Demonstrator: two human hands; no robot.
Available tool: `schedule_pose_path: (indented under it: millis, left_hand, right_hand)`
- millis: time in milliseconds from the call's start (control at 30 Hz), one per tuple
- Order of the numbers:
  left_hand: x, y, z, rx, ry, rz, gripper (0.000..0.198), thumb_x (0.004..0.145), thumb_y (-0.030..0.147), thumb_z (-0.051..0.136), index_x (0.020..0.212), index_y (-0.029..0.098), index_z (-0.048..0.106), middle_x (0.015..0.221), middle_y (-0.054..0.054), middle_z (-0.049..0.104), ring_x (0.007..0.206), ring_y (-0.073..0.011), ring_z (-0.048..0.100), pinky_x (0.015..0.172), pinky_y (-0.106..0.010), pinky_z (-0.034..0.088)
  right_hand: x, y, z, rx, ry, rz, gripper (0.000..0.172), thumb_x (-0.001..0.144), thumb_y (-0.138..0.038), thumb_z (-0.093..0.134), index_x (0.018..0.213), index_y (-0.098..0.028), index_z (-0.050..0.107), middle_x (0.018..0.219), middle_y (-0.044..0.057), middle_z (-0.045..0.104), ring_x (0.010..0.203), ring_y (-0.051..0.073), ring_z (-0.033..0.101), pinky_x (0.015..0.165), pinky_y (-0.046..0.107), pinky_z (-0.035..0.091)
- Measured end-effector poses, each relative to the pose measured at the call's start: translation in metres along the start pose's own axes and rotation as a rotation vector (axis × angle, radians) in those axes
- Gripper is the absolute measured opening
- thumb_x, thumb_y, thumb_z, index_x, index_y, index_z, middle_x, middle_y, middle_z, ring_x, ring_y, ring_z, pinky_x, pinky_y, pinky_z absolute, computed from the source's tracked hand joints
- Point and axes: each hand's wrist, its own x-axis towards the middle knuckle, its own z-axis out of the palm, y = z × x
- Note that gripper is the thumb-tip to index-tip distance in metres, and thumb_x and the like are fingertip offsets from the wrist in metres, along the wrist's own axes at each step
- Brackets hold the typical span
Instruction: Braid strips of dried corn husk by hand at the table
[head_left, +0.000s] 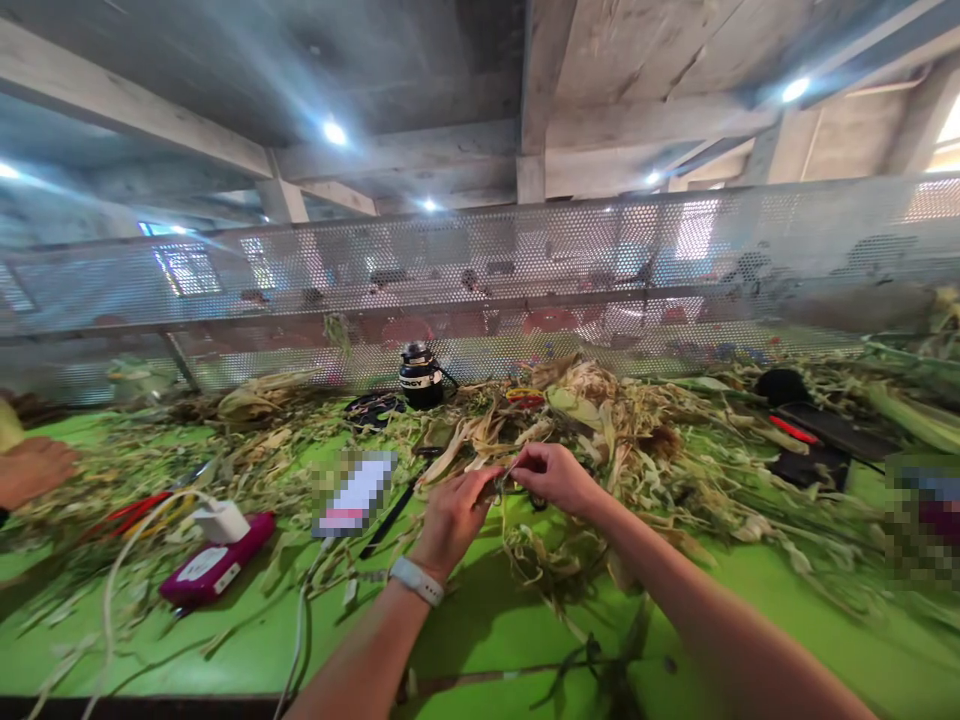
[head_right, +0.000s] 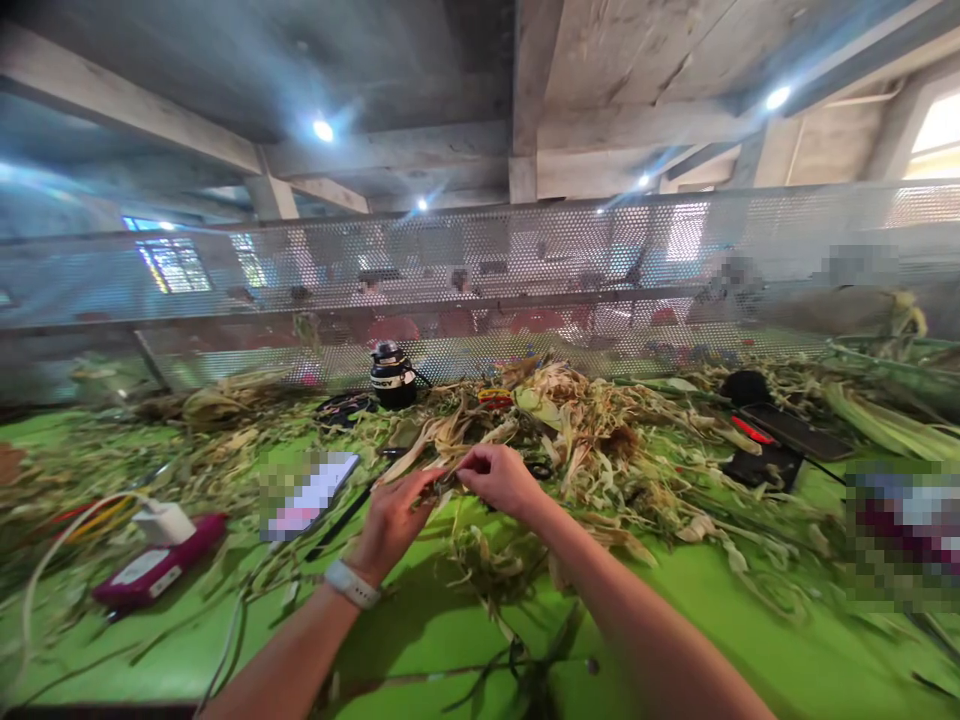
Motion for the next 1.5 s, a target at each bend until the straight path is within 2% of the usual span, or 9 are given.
schedule_pose_path:
  millis: [133,300,467,600,800,1033,1300,1400,1500]
  left_hand:
    - [0.000,-0.001,0.002,-0.155,-0.022,-0.132,0.022,0.080,0.015,0.052,0.099,0.016,0.063,0.091,-0.008,0.072,0.080,-0.0171,0.068,0.073,-0.026,0.055]
    - [0.002,0.000,0.006,-0.454,-0.029,-0.372,0.021,0.082,0.025,0.055,0.098,0.015,0.063,0.088,-0.008,0.072,0.076,-0.0172,0.069,0.068,-0.027,0.057]
    - [0.004,-0.002,0.010,-0.691,-0.032,-0.576,0.024,0.076,0.029,0.062,0.094,0.012,0.063,0.086,-0.010,0.072,0.078,-0.0196,0.069,0.070,-0.031,0.057]
    - [0.004,-0.004,0.011,-0.762,-0.039,-0.646,0.025,0.072,0.030,0.065,0.089,0.012,0.063,0.084,-0.010,0.072,0.077,-0.0195,0.069,0.072,-0.032,0.056]
    - [0.003,-0.003,0.010,-0.797,-0.102,-0.651,0.025,0.072,0.031,0.065,0.089,0.013,0.064,0.083,-0.010,0.072,0.074,-0.0201,0.068,0.063,-0.029,0.057]
    - [0.005,-0.004,0.007,-0.608,-0.086,-0.519,0.019,0.076,0.026,0.062,0.088,0.013,0.067,0.081,-0.009,0.073,0.071,-0.0176,0.068,0.066,-0.028,0.056]
    - [0.004,-0.001,0.004,-0.241,-0.005,-0.302,0.018,0.073,0.010,0.058,0.087,0.014,0.069,0.080,-0.007,0.071,0.069,-0.0158,0.065,0.064,-0.027,0.054]
    - [0.004,0.002,0.004,-0.183,0.033,-0.268,0.017,0.076,0.010,0.056,0.087,0.015,0.068,0.079,-0.007,0.069,0.068,-0.0152,0.064,0.062,-0.026,0.053]
    - [0.003,0.003,0.004,-0.166,0.069,-0.262,0.018,0.078,0.011,0.053,0.090,0.014,0.066,0.080,-0.007,0.068,0.070,-0.0153,0.064,0.064,-0.026,0.053]
  right_hand:
    - [0.000,0.002,0.000,-0.020,-0.009,-0.014,0.009,0.069,-0.022,0.056,0.069,-0.014,0.062,0.054,-0.004,0.051,0.047,0.007,0.042,0.046,0.019,0.032]
    - [0.001,0.005,-0.002,-0.081,-0.009,-0.035,0.007,0.068,-0.020,0.057,0.068,-0.015,0.062,0.051,-0.005,0.050,0.046,0.007,0.040,0.045,0.018,0.032]
    - [0.002,0.007,-0.003,-0.036,-0.053,0.024,0.011,0.070,-0.020,0.054,0.072,-0.014,0.064,0.048,-0.006,0.047,0.042,0.007,0.041,0.043,0.018,0.033]
    - [0.002,0.006,-0.003,-0.026,-0.049,0.039,0.012,0.069,-0.021,0.055,0.072,-0.013,0.065,0.049,-0.006,0.049,0.042,0.006,0.041,0.043,0.017,0.032]
    - [0.001,0.004,-0.003,-0.068,-0.032,0.031,0.013,0.068,-0.018,0.055,0.074,-0.013,0.066,0.050,-0.005,0.052,0.044,0.007,0.042,0.045,0.018,0.033]
    - [0.000,0.002,-0.002,-0.147,-0.020,-0.022,0.012,0.072,-0.020,0.056,0.074,-0.015,0.066,0.052,-0.004,0.053,0.045,0.007,0.043,0.046,0.018,0.032]
    - [-0.007,-0.003,0.006,-0.541,0.041,-0.269,0.011,0.077,-0.016,0.053,0.076,-0.017,0.064,0.067,0.002,0.061,0.062,0.013,0.050,0.058,0.022,0.034]
    - [-0.010,-0.004,0.010,-0.588,0.045,-0.322,0.013,0.079,-0.016,0.050,0.075,-0.018,0.062,0.068,0.004,0.061,0.065,0.014,0.053,0.060,0.023,0.035]
    - [-0.010,-0.005,0.012,-0.526,0.052,-0.316,0.012,0.078,-0.017,0.049,0.075,-0.018,0.061,0.065,0.002,0.059,0.061,0.013,0.052,0.059,0.023,0.036]
